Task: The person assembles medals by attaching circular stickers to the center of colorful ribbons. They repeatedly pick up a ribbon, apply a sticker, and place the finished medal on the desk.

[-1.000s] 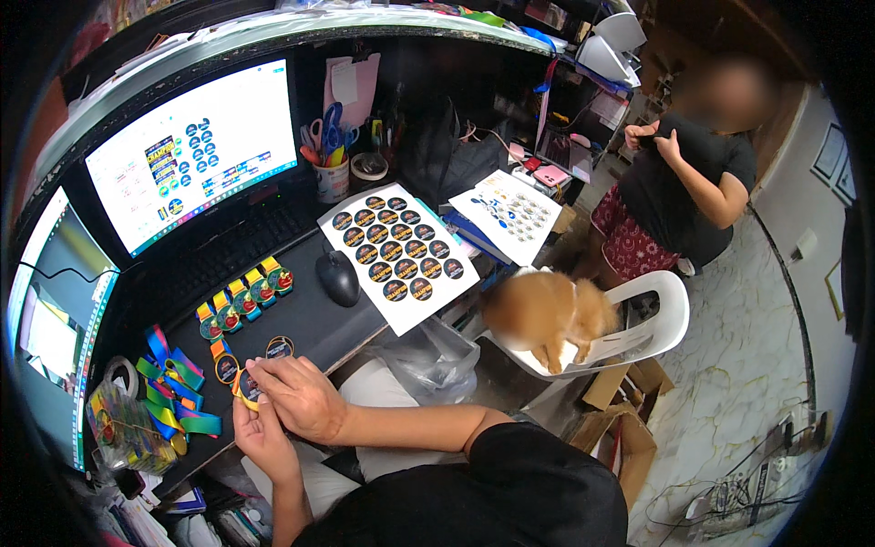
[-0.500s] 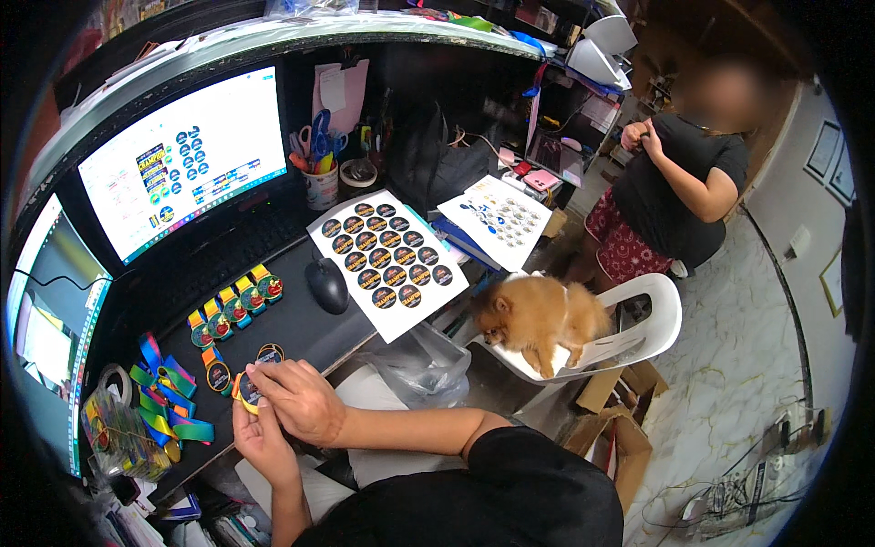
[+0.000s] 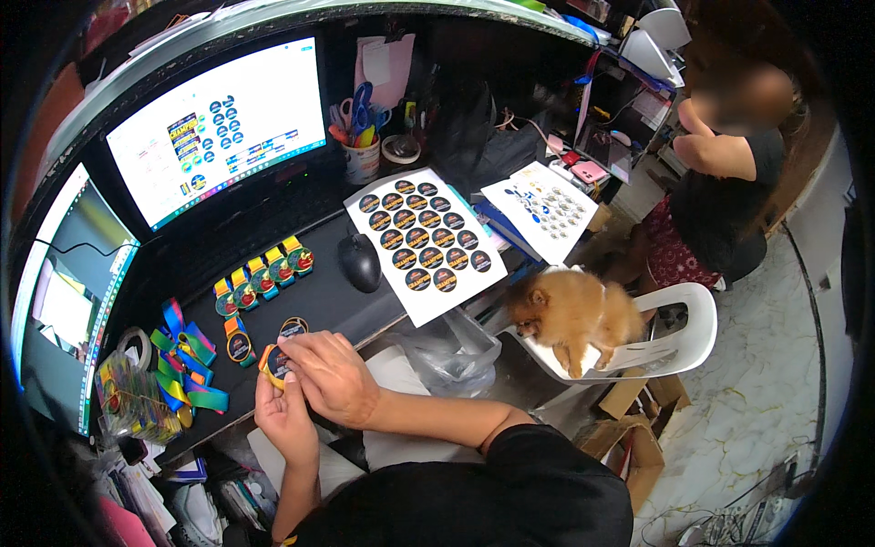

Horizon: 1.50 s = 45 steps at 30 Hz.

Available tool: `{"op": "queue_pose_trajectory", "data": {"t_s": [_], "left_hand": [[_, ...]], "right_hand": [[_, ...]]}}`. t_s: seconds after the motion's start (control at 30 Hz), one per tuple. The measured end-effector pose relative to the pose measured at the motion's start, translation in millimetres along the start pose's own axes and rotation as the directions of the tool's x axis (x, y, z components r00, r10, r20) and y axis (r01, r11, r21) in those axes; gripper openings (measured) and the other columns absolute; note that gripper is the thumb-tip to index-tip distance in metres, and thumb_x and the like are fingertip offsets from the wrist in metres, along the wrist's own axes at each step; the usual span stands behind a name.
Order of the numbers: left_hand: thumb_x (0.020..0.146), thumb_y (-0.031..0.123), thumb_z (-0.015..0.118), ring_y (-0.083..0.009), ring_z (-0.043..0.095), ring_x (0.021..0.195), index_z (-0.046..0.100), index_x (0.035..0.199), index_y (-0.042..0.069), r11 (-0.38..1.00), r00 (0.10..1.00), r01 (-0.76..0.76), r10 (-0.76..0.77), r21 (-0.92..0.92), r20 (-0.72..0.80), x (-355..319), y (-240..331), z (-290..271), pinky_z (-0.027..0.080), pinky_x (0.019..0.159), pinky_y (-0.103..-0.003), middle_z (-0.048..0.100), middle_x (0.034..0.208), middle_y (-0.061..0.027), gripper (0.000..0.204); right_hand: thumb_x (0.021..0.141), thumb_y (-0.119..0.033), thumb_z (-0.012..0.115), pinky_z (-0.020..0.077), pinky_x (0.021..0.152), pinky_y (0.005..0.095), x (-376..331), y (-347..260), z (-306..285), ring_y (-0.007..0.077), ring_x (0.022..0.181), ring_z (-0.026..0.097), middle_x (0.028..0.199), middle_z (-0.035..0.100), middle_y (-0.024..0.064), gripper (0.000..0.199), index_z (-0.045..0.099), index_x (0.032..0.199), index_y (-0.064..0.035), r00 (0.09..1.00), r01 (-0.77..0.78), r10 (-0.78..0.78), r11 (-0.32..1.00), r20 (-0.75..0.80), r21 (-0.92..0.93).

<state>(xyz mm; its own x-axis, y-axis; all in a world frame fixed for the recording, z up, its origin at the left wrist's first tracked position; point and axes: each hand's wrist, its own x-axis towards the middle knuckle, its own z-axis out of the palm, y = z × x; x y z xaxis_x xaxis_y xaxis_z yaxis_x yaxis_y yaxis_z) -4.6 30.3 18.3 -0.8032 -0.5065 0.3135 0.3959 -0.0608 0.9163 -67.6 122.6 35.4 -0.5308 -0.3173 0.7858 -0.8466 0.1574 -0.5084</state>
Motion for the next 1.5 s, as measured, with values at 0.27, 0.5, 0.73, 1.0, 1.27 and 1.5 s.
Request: {"op": "queue_pose_trajectory", "data": {"t_s": [0.27, 0.5, 0.73, 1.0, 1.27, 1.5], "left_hand": [[0.094, -0.002, 0.048, -0.0143, 0.056, 0.108, 0.049, 0.122, -0.007, 1.000, 1.000, 0.020, -0.020, -0.010, -0.003, 0, 5, 5, 0.045, 0.092, -0.027, 0.058, 0.116, -0.0109, 0.029], [0.093, -0.003, 0.047, -0.0092, 0.056, 0.099, 0.049, 0.121, -0.006, 0.991, 0.998, 0.064, -0.063, -0.115, 0.007, -1, 11, 7, 0.046, 0.084, -0.022, 0.059, 0.109, -0.0087, 0.028], [0.094, -0.002, 0.047, -0.0080, 0.057, 0.097, 0.048, 0.120, -0.008, 0.994, 1.000, 0.021, -0.020, -0.108, 0.011, 2, 10, 7, 0.049, 0.081, -0.021, 0.057, 0.108, -0.0080, 0.027], [0.094, 0.000, 0.048, -0.0064, 0.058, 0.092, 0.048, 0.121, -0.007, 0.956, 0.980, 0.194, -0.180, -0.222, 0.085, 7, 11, -3, 0.052, 0.075, -0.020, 0.059, 0.104, -0.0059, 0.029], [0.094, 0.010, 0.054, -0.0111, 0.063, 0.089, 0.046, 0.129, -0.003, 0.913, 0.879, 0.407, -0.394, 0.008, 0.267, 23, 21, -26, 0.056, 0.071, -0.022, 0.063, 0.108, -0.0085, 0.039], [0.096, 0.019, 0.051, -0.0125, 0.065, 0.089, 0.048, 0.129, -0.002, 0.909, 0.835, 0.396, -0.414, 0.127, 0.363, 28, 25, -38, 0.054, 0.071, -0.021, 0.063, 0.106, -0.0078, 0.039]], "right_hand": [[0.078, -0.009, 0.059, 0.0433, 0.073, 0.0389, 0, 4, 1, 0.0291, 0.087, 0.057, 0.105, 0.059, 0.0149, 0.041, 0.056, 0.117, 0.0031, 0.998, 0.066, -0.067, 0.994, -0.004, -0.086], [0.073, 0.000, 0.062, 0.0445, 0.072, 0.0385, 1, 7, 4, 0.0299, 0.086, 0.058, 0.103, 0.061, 0.0154, 0.042, 0.059, 0.115, 0.0017, 0.996, 0.089, -0.090, 0.993, -0.001, -0.073], [0.074, 0.007, 0.067, 0.0490, 0.077, 0.0347, 2, 2, 5, 0.0289, 0.088, 0.061, 0.101, 0.063, 0.0157, 0.031, 0.065, 0.104, 0.0007, 0.997, 0.062, -0.067, 0.992, -0.042, -0.114], [0.072, 0.004, 0.066, 0.0436, 0.079, 0.0369, 2, 11, 7, 0.0291, 0.091, 0.060, 0.100, 0.064, 0.0121, 0.027, 0.060, 0.098, -0.0021, 0.990, 0.135, -0.135, 0.991, -0.040, -0.013], [0.072, 0.006, 0.065, 0.0458, 0.072, 0.0337, 8, 11, -8, 0.0256, 0.082, 0.061, 0.089, 0.062, 0.0107, 0.023, 0.056, 0.092, -0.0018, 0.983, -0.140, 0.107, 0.964, 0.151, 0.228], [0.076, 0.003, 0.067, 0.0435, 0.071, 0.0245, 17, 17, -20, 0.0115, 0.076, 0.053, 0.086, 0.056, 0.0047, 0.026, 0.056, 0.099, -0.0009, 0.898, -0.229, 0.139, 0.958, 0.417, 0.175]]}}
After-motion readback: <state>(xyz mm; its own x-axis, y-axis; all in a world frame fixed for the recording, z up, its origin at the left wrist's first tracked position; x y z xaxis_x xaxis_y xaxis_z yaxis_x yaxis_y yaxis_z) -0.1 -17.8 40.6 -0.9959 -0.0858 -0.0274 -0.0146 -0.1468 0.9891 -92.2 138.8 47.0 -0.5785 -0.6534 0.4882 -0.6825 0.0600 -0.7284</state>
